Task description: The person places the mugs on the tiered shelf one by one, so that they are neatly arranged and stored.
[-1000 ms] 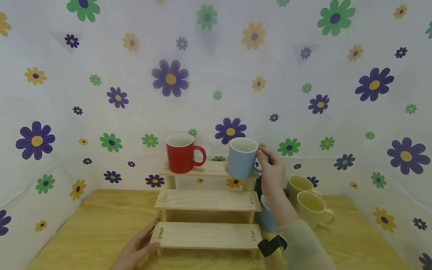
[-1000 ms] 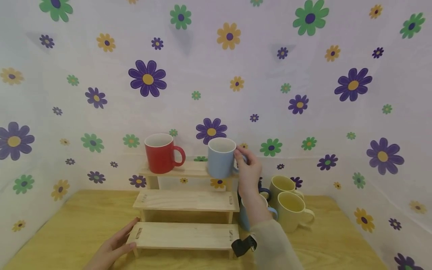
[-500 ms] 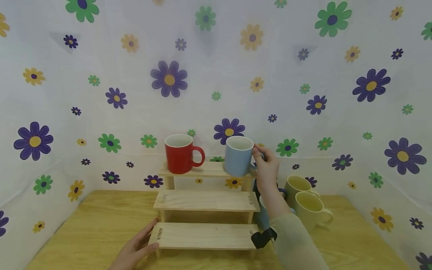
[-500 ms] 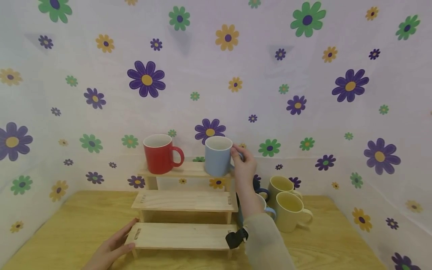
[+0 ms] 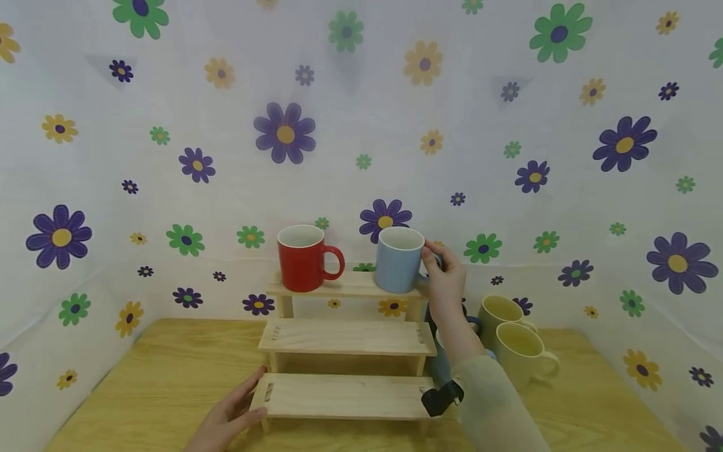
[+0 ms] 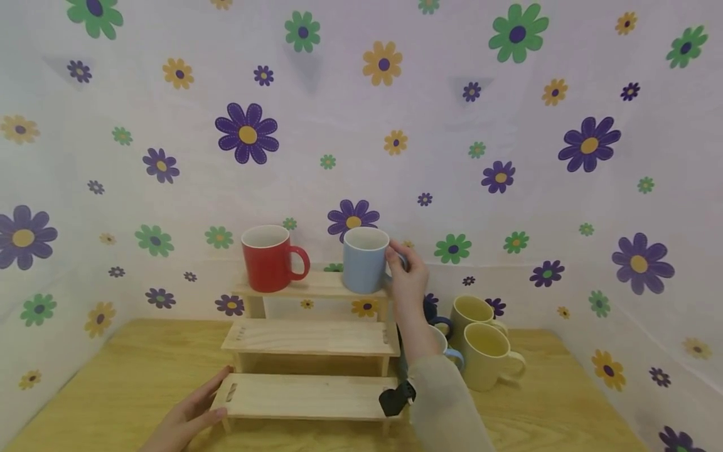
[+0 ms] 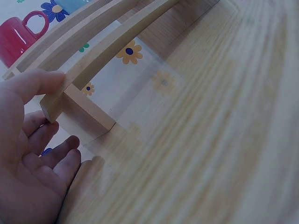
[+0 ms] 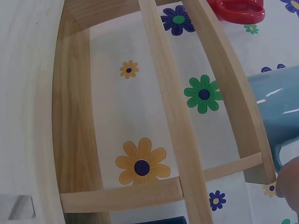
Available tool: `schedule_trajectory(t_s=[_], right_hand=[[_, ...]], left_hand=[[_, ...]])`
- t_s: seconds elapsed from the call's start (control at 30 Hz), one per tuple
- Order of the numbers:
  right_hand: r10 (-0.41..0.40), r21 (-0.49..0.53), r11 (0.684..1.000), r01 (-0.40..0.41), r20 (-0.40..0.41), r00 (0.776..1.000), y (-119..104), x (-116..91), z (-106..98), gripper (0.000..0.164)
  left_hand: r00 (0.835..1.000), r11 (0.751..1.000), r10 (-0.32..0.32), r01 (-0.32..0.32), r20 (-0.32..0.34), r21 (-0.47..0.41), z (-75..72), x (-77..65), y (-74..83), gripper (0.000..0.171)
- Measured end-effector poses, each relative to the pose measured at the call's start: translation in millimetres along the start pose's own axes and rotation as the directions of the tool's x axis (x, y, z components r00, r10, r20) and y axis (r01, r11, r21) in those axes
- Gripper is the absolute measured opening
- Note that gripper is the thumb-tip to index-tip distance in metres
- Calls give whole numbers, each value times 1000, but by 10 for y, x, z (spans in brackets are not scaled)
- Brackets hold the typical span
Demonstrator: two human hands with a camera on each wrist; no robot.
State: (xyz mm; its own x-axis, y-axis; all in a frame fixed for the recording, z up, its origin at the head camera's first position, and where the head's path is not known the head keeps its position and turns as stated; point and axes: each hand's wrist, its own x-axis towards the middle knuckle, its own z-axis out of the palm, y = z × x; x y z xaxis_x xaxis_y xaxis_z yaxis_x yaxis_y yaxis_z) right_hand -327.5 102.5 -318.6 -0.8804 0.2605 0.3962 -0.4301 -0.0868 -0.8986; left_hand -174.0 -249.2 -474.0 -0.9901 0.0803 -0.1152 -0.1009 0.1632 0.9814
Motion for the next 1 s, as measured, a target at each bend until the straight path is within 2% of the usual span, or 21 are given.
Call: schedule_trajectory(t_s=[0.13, 0.3, 0.63, 1.0], right_hand=[[25, -111, 994, -19, 51, 998, -17, -38, -67, 40], [-6, -255, 966, 37, 120, 993, 2, -97, -177, 54], [-98, -303, 944, 133, 128, 987, 76, -354, -371, 63], [-193, -367, 895, 253, 193, 962, 260, -603, -654, 68]], left_hand=[[1000, 1000, 13, -13, 8, -1, 4, -3, -6, 73], [1000, 999, 28, -28, 14, -17, 9, -5, -11, 74], [1000, 1000, 26, -26, 10, -17, 4, 1, -7, 74], [1000, 1000, 23, -23, -2, 19, -7, 13, -4, 73]])
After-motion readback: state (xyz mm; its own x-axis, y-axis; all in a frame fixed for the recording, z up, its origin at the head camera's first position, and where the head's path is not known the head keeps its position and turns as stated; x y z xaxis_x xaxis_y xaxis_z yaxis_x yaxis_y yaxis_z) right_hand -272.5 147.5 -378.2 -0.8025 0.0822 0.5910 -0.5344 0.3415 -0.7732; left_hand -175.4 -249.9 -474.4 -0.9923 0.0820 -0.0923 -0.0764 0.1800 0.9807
